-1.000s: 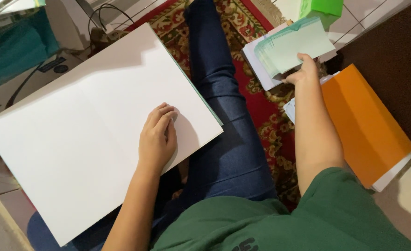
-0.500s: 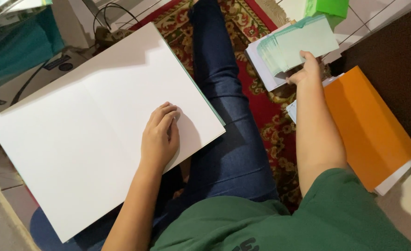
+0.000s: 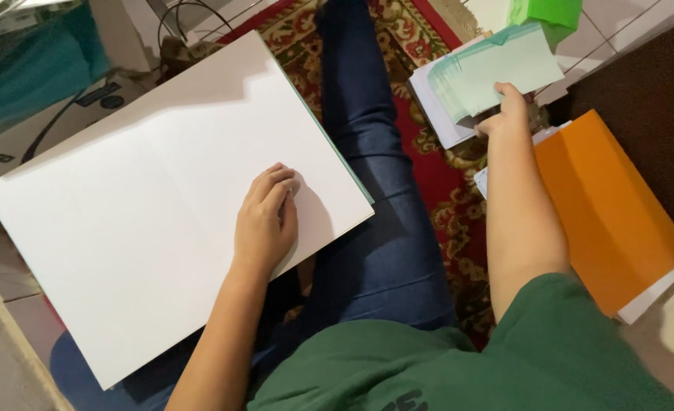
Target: Folding printed brochures and smoothing the creases by hand in a workspace.
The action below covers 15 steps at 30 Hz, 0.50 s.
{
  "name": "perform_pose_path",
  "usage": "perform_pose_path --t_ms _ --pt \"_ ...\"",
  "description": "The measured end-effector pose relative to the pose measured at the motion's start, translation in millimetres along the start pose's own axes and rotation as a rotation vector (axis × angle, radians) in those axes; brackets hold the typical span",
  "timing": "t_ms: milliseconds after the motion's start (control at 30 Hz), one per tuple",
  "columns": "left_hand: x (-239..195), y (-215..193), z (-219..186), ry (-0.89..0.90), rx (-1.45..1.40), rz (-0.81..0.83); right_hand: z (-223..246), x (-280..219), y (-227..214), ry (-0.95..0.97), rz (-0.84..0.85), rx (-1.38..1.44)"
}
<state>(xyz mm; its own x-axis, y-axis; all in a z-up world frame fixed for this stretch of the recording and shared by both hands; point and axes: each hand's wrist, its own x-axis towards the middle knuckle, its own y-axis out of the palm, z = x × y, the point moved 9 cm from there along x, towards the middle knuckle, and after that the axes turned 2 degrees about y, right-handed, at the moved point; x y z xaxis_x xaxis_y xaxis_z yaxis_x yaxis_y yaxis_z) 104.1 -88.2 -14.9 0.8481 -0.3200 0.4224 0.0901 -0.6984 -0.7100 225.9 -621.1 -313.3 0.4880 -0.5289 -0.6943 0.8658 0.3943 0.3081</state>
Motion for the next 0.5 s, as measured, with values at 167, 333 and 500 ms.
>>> perform_pose_path --t_ms 167,333,500 --pt "-0.7 0.2 0.8 -0.021 -0.021 0.007 0.1 -26.5 -1.7 -0.006 -0.062 0.006" --pt "1.5 -3.0 -3.7 -0.036 -0.041 -0.004 0.6 -13.2 4.6 -0.006 -0.067 -0.047" --pt "2.9 -5.2 -5.7 -0.048 -0.058 -0.020 2.6 -33.4 8.0 -0.005 -0.170 -0.067"
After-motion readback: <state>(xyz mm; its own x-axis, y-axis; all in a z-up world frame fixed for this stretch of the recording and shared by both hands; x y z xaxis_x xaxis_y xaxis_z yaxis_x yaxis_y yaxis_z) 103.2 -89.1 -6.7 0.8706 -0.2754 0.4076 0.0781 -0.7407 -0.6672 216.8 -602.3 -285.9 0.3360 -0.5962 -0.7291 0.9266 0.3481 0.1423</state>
